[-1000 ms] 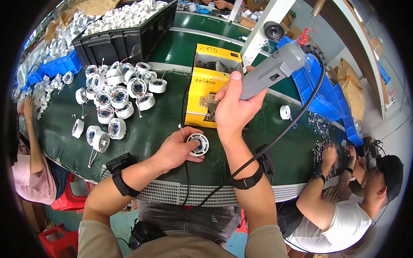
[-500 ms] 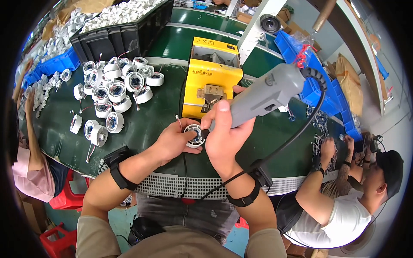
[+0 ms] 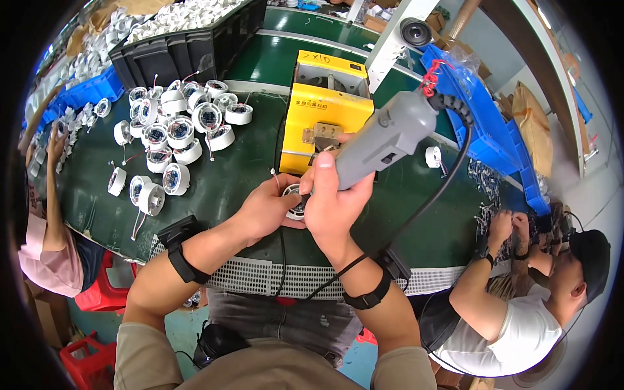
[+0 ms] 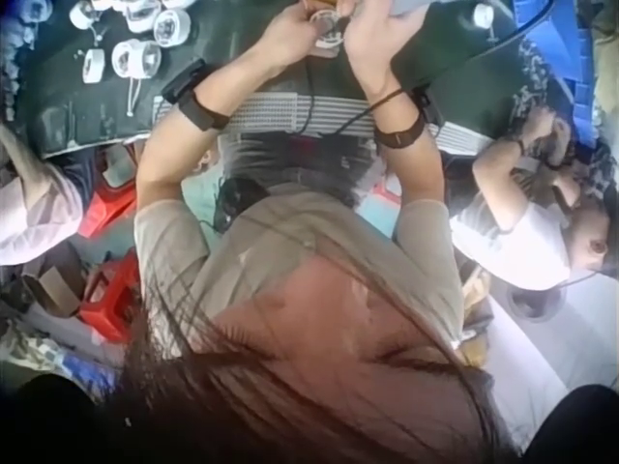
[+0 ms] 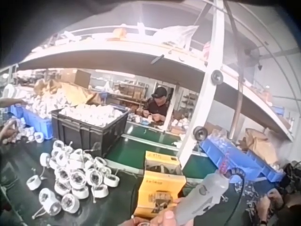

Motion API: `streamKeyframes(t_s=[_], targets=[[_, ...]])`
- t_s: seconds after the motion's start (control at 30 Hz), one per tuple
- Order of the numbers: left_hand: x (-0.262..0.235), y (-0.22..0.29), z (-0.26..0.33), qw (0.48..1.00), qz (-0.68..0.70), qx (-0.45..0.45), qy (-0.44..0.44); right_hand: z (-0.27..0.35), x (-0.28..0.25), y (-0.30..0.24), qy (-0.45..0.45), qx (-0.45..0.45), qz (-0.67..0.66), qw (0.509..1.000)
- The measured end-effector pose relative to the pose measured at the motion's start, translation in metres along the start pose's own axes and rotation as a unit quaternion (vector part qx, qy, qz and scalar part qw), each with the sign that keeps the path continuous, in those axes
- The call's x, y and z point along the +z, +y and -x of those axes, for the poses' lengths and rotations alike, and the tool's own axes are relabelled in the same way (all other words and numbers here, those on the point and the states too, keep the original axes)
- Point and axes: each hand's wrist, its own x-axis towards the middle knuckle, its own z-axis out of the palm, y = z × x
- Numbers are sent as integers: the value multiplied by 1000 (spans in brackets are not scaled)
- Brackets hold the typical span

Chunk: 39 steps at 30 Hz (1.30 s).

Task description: The person assembles electronic components by inserting circuit boards into white plastic housings and securing them with a power screwdriver. They repeat this process for several units before reaching into a plastic bag to retrieve small metal fasteners.

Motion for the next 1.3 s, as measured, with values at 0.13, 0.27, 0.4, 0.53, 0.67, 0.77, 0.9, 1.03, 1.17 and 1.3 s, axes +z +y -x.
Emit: streamKeyframes(t_s=[0.13, 0.27, 0.4, 0.53, 0.67, 0.77, 0.9, 1.03, 1.17, 1.3], targets=[[5, 2, -3, 999, -7, 30, -8, 0, -6, 2, -34, 3, -18, 999], [-21, 12, 6, 989, -127, 57, -51, 4, -8, -1, -130, 38, -81, 987], [-77, 59, 34, 769, -529, 217, 288, -35, -71, 9, -141, -82, -11, 986], [-99, 84, 60, 567, -461, 359, 581, -109, -192, 36, 151, -152, 611, 762], [-69, 88, 66, 803, -328, 299, 399, -130, -262, 42, 88, 176, 777, 598], [-61, 69, 52, 839, -510, 175, 79, -122, -246, 24, 26, 227, 723, 652], [-24, 46, 39, 921, -361, 116, -89, -47, -148, -17, -162, -57, 487, 857], [-5, 4, 17, 968, -62, 188, -155, 11, -71, -39, -276, -101, 397, 870], [-9, 24, 15, 955, -84, 220, -181, 1, -73, -23, -276, 82, 197, 937], [-10, 23, 17, 943, -101, 301, -103, -7, -87, -10, -189, 363, -9, 913]])
